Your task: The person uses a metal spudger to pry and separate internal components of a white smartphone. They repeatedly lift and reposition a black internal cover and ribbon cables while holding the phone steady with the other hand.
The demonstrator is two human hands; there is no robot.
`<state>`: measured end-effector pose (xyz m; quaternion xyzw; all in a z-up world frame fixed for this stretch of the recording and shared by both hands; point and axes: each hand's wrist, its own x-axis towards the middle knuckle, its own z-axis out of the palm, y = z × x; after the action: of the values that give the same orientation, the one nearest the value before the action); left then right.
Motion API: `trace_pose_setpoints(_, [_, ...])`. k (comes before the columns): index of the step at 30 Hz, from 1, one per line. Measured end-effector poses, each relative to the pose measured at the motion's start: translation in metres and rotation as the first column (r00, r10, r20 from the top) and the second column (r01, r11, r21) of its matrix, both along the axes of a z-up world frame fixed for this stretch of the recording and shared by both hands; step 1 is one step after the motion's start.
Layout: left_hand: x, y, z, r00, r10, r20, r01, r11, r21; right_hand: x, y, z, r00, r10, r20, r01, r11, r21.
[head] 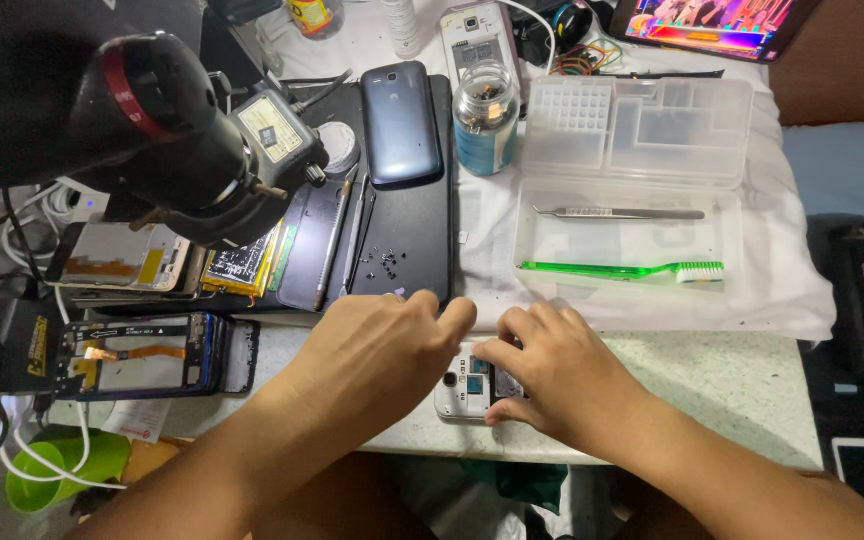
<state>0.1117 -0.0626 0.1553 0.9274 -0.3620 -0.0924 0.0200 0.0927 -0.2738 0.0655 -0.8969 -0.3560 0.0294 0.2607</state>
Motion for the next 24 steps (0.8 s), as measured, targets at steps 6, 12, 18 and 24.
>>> trace_pose_setpoints(6, [-0.005,0.005,-0.003,0.989,-0.095,0.110,0.109,0.985,-0.134,0.000,0.000,-0.002,1.000,0.000,0.019,0.000,1.000,-0.012])
trace_pose_setpoints(12, [-0.005,0.006,0.001,0.969,-0.115,0.220,0.161,0.966,-0.202,0.001,-0.001,-0.003,1.000,0.005,-0.004,-0.005,0.999,-0.035])
trace_pose_setpoints(18, [-0.003,0.002,0.001,0.995,-0.015,0.097,0.020,0.998,-0.055,0.007,-0.007,-0.007,0.998,-0.004,0.057,-0.004,0.991,0.134])
trace_pose_setpoints(24, [-0.006,0.005,0.000,0.992,-0.045,0.118,0.049,0.998,-0.031,0.007,-0.002,-0.007,0.943,-0.273,-0.190,0.316,0.914,0.255])
